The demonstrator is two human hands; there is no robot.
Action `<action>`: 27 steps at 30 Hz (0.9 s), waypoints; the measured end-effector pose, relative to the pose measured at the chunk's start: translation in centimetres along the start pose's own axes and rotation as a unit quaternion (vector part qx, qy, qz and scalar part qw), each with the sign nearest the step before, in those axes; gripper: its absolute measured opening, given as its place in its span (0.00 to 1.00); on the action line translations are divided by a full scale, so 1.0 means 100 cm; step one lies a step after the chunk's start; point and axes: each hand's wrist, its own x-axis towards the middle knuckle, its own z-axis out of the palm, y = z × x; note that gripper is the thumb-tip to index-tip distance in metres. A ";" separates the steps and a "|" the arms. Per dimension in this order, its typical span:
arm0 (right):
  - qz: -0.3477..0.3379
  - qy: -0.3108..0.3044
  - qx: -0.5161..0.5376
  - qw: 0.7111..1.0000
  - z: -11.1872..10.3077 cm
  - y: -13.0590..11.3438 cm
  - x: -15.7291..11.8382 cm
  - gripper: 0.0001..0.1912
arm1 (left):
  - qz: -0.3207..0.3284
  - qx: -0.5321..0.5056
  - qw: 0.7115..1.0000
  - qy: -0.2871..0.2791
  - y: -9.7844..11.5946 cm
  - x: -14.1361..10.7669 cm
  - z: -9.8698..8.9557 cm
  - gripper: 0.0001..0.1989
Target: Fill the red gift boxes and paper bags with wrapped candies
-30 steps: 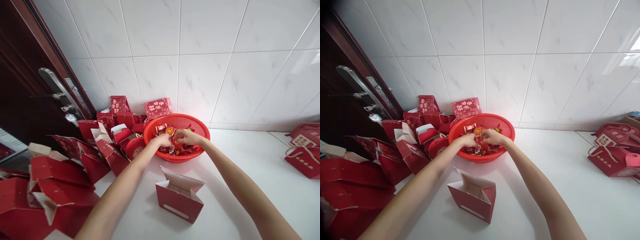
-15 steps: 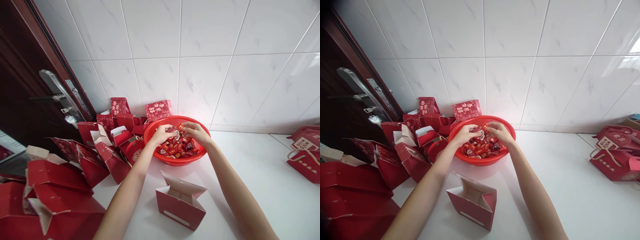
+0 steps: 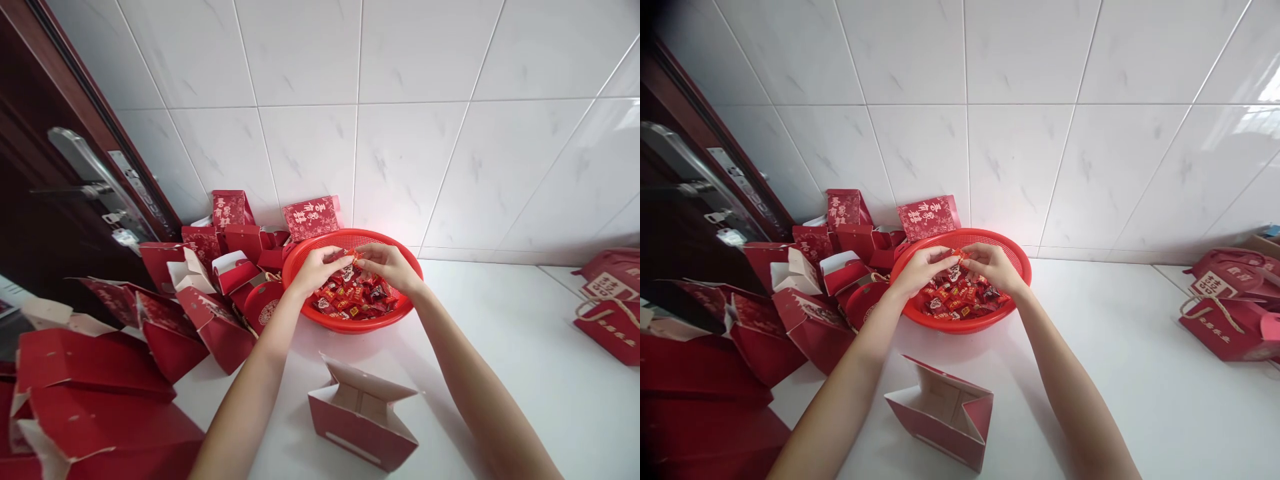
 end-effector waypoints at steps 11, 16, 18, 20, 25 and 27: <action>0.007 0.004 -0.054 0.999 0.001 -0.020 -0.006 0.22 | 0.087 0.065 0.992 -0.069 0.011 -0.004 0.003 0.22; 0.009 0.074 0.004 0.997 0.004 -0.022 -0.006 0.23 | 0.083 0.053 0.994 -0.044 0.012 -0.003 0.006 0.22; 0.012 0.128 0.024 0.991 0.006 -0.020 -0.005 0.23 | 0.076 0.057 0.995 -0.021 0.011 -0.003 0.007 0.23; 0.010 0.169 0.036 0.985 0.008 -0.017 -0.004 0.24 | 0.073 0.063 0.995 -0.021 0.010 -0.002 0.007 0.23; -0.011 0.207 0.060 0.976 0.014 -0.012 -0.002 0.25 | 0.081 0.057 0.994 -0.040 0.006 -0.002 0.006 0.26; -0.024 0.204 0.068 0.976 0.017 -0.011 -0.002 0.25 | 0.077 0.053 0.995 -0.030 0.006 -0.003 0.005 0.27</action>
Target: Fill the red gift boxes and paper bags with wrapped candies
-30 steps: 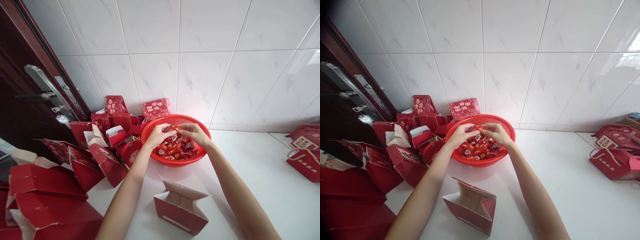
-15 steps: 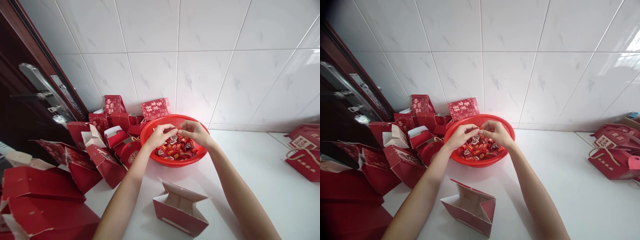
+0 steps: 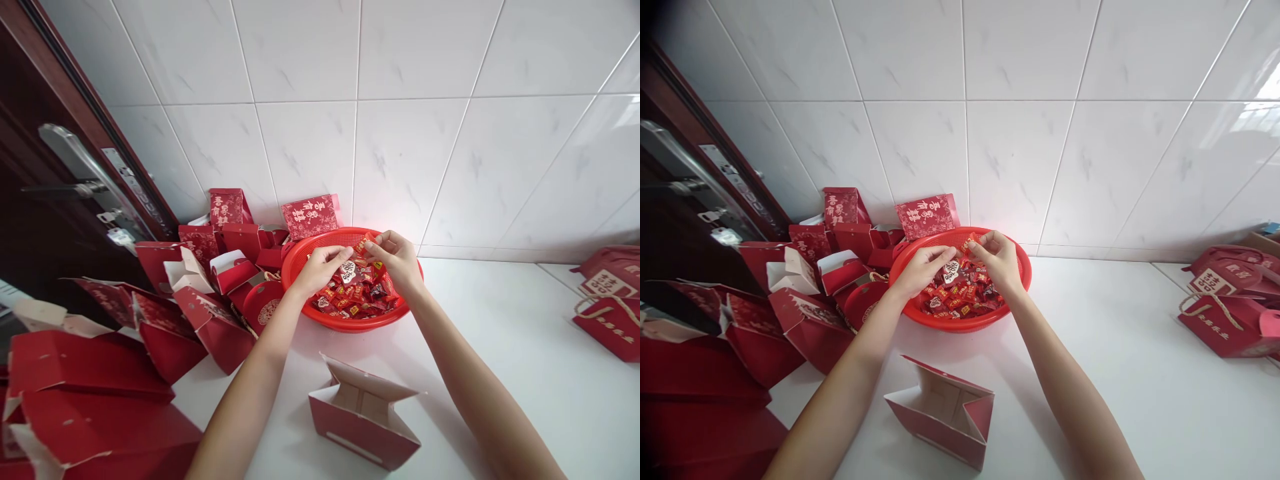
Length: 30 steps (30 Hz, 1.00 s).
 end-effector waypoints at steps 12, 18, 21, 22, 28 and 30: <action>0.051 -0.060 -0.039 0.996 -0.005 -0.012 -0.002 0.20 | 0.032 0.024 0.999 -0.007 0.002 0.001 0.000 0.20; 0.083 -0.108 0.018 0.991 -0.014 -0.009 0.003 0.21 | 0.037 0.009 0.998 -0.040 0.009 -0.003 -0.001 0.20; 0.101 -0.113 0.054 0.987 -0.015 -0.004 0.005 0.21 | 0.027 0.000 0.999 -0.036 0.012 -0.004 -0.001 0.20; 0.099 -0.108 0.052 0.988 -0.014 -0.004 0.005 0.21 | 0.026 0.000 0.999 -0.031 0.012 -0.004 -0.001 0.20; 0.060 -0.065 0.020 0.996 -0.010 -0.010 0.002 0.21 | 0.029 0.002 0.999 -0.035 0.008 -0.002 0.001 0.18; 0.061 -0.067 0.013 0.996 -0.012 -0.011 0.002 0.21 | 0.029 0.010 0.999 -0.039 0.007 -0.002 0.001 0.18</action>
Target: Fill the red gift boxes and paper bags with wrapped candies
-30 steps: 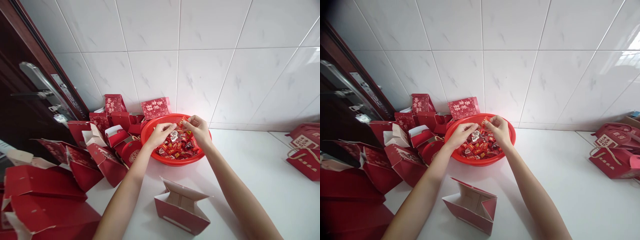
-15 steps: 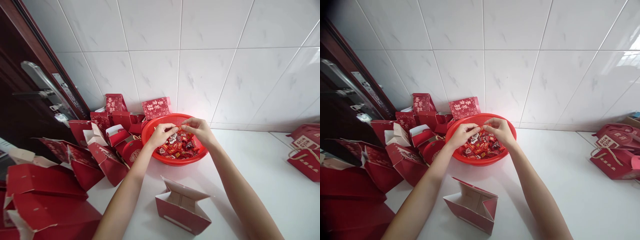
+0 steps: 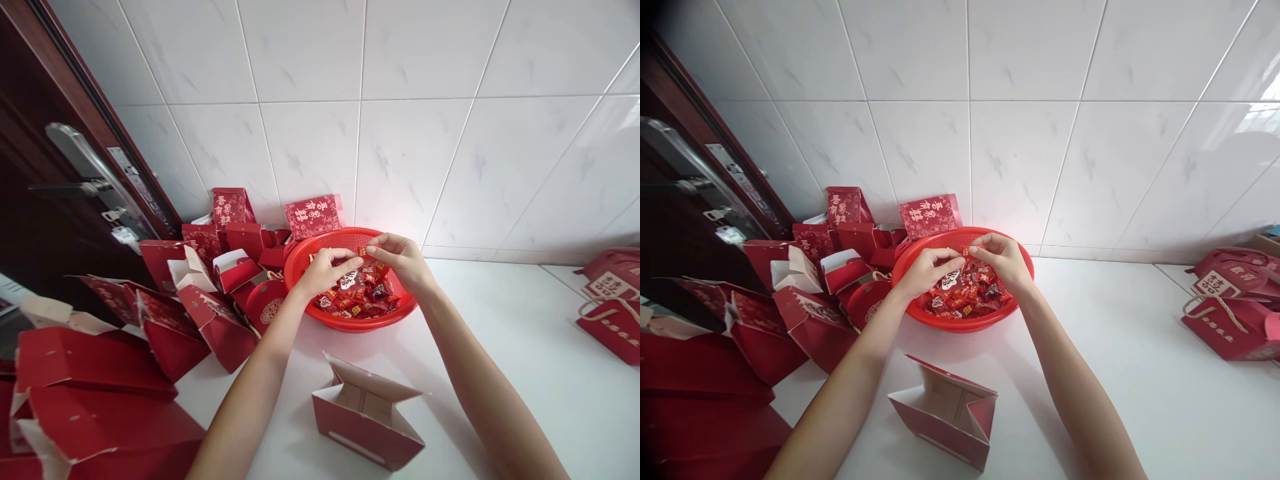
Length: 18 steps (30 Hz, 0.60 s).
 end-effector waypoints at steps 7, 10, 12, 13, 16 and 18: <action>0.019 -0.091 -0.014 0.996 -0.012 0.002 0.002 0.20 | -0.015 0.005 1.000 0.014 0.004 -0.001 0.000 0.17; 0.019 -0.113 -0.008 0.993 -0.013 0.003 0.003 0.21 | -0.007 -0.010 1.000 0.016 0.006 -0.002 -0.001 0.17; 0.027 -0.124 0.000 0.992 -0.011 0.002 0.003 0.20 | -0.011 -0.011 1.000 0.008 0.006 -0.002 -0.002 0.17; 0.032 -0.129 0.005 0.991 -0.011 0.002 0.002 0.19 | -0.014 -0.007 1.000 0.001 0.007 -0.002 -0.002 0.17; 0.042 -0.138 0.018 0.989 -0.009 -0.001 0.000 0.17 | -0.006 0.003 1.000 -0.014 0.006 -0.001 -0.002 0.17; 0.044 -0.145 0.016 0.988 -0.008 -0.004 -0.001 0.16 | 0.003 0.003 1.000 -0.019 0.006 -0.001 -0.002 0.17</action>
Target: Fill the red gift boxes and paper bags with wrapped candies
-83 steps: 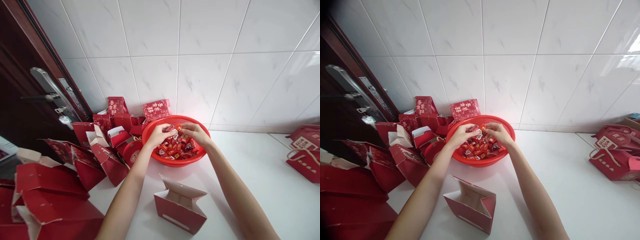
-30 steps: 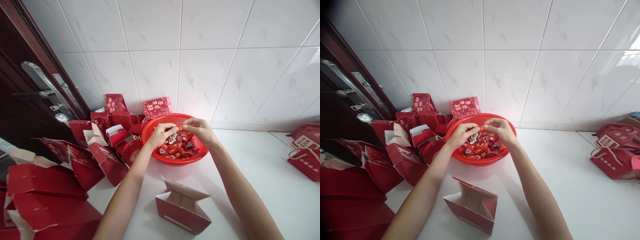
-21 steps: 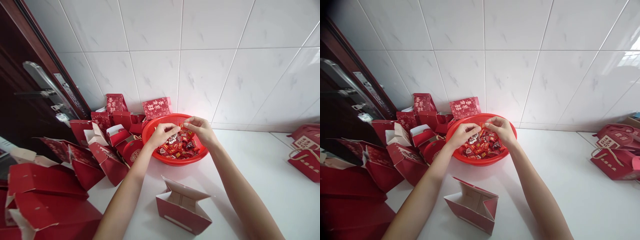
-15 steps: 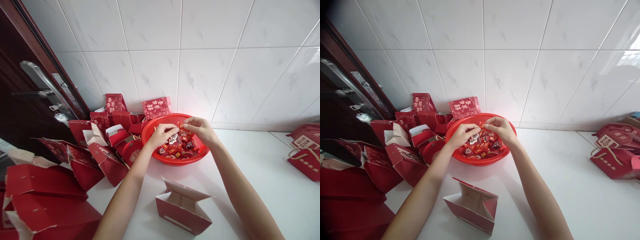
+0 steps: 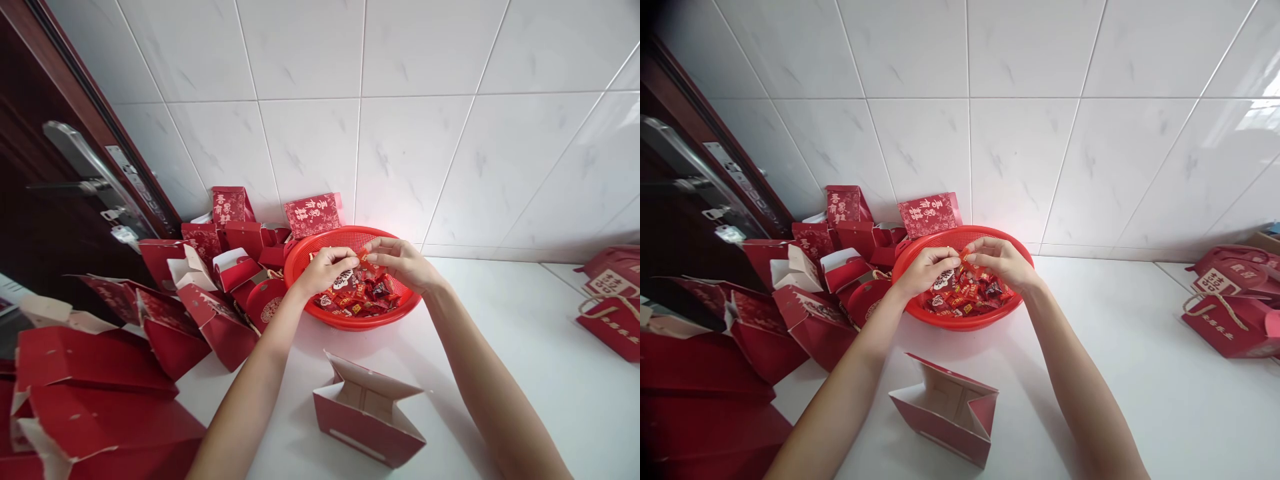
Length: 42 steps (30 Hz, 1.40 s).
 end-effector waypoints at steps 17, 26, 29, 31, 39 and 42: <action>-0.024 0.031 -0.034 0.999 -0.007 -0.006 -0.002 0.16 | -0.023 -0.002 0.999 0.035 -0.003 0.000 -0.001 0.16; 0.010 0.093 -0.033 0.995 -0.004 0.001 0.002 0.15 | -0.025 -0.017 0.997 0.076 -0.017 0.003 -0.001 0.21; 0.009 0.094 -0.037 0.995 0.005 0.004 0.004 0.14 | -0.018 -0.023 0.996 0.089 -0.025 0.005 -0.001 0.27; 0.011 0.086 -0.036 0.996 0.009 0.005 0.004 0.15 | -0.026 -0.032 0.994 0.097 -0.028 0.005 -0.003 0.29; -0.015 0.067 -0.081 0.994 0.005 0.007 0.004 0.17 | -0.043 -0.080 0.992 0.086 -0.028 0.006 -0.005 0.30; -0.013 0.063 -0.084 0.994 0.005 0.008 0.005 0.18 | -0.045 -0.069 0.992 0.093 -0.029 0.005 -0.005 0.31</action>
